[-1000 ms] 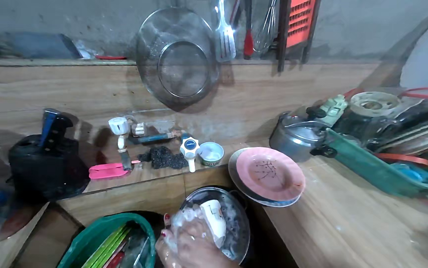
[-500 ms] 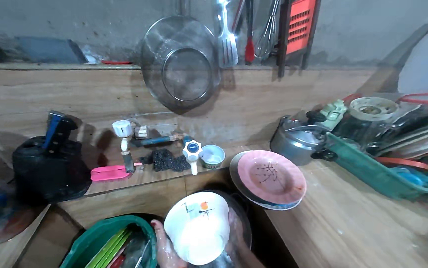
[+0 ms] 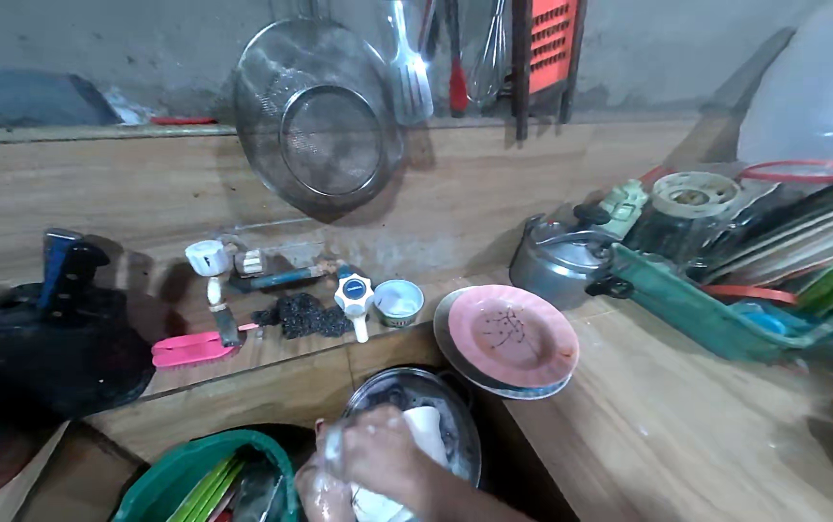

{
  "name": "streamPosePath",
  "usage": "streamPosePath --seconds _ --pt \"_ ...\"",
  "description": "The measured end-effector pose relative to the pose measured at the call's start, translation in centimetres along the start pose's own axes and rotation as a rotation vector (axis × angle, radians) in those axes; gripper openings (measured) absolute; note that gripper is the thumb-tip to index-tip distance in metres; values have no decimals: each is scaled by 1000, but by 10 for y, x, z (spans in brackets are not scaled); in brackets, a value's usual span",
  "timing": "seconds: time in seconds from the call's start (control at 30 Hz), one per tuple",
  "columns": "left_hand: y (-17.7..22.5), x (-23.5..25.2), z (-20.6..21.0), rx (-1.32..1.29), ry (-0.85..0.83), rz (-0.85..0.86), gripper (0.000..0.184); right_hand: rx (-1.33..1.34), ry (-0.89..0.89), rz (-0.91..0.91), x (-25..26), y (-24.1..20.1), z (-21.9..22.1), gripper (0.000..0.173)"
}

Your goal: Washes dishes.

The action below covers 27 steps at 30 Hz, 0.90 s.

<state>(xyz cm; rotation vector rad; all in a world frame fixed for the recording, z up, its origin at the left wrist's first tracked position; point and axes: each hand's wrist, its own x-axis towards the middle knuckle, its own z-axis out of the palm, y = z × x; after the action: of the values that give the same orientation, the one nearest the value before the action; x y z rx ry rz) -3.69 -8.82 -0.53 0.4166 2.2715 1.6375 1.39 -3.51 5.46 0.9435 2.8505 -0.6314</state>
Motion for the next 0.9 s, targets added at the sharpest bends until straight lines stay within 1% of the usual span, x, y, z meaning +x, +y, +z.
streamPosePath --seconds 0.03,0.07,0.1,0.13,0.17,0.2,0.23,0.27,0.3,0.33,0.37,0.4,0.43,0.47,0.5,0.53,0.57,0.6,0.63,0.67,0.7,0.73,0.77,0.83,0.87,0.9 --pt "-7 11 3 -106 4 -152 53 66 -10 71 2 13 -12 42" --pt "-17 19 7 -238 38 -243 58 176 24 136 4 32 -21 47" --pt "-25 24 9 -386 62 -290 58 326 96 192 6 54 -24 48" --pt "-29 27 10 -556 51 -315 56 525 224 245 9 75 -19 41" --pt "-32 28 12 -726 23 -321 53 770 394 288 12 90 -9 30" --pt "-33 27 13 -875 -12 -321 51 1020 559 346 14 95 3 24" --pt "-34 27 14 -1000 -56 -320 50 1276 677 375 12 97 19 27" --pt "-38 26 15 -1087 -85 -321 50 1514 750 339 5 96 43 32" --pt "-47 24 17 -1132 -108 -311 52 1733 791 274 -2 90 71 38" --pt "-57 21 17 -1144 -145 -290 54 1990 783 256 -6 77 93 43" --pt "-69 21 20 -1147 -160 -287 57 2174 798 261 -4 65 108 46" --pt "-77 24 21 -1170 -149 -293 64 2212 840 302 0 59 114 44" --pt "-81 30 20 -1177 -151 -310 70 2143 868 357 6 59 112 42" --pt "-72 31 12 -1167 -176 -312 74 1973 859 406 8 66 105 39" --pt "-53 28 2 -1067 -196 -272 66 1732 821 472 10 76 92 37" --pt "-45 26 -6 -990 -260 -184 52 1463 752 545 13 89 75 35" --pt "-42 26 -7 -946 -304 -154 40 1210 654 619 17 104 57 34" --pt "-40 24 -6 -906 -380 -153 34 1042 575 674 22 115 39 34" --pt "-41 22 -1 -889 -428 -167 32 997 592 703 27 124 27 32" --pt "-41 21 4 -881 -453 -179 31 1101 696 681 30 128 21 27" --pt "-43 21 10 -876 -456 -190 30 1226 762 593 30 129 18 22" --pt "-45 20 15 -854 -441 -200 30 1273 767 466 27 127 17 22" --pt "-46 20 19 -827 -415 -205 31 1198 733 341 22 122 19 27" --pt "-48 19 26 -783 -375 -232 33 872 646 129 10 101 31 41" --pt "-48 18 28 -783 -357 -274 36 702 619 74 4 86 41 45" --pt "-47 18 29 -793 -335 -318 38 537 620 11 -3 71 54 42"
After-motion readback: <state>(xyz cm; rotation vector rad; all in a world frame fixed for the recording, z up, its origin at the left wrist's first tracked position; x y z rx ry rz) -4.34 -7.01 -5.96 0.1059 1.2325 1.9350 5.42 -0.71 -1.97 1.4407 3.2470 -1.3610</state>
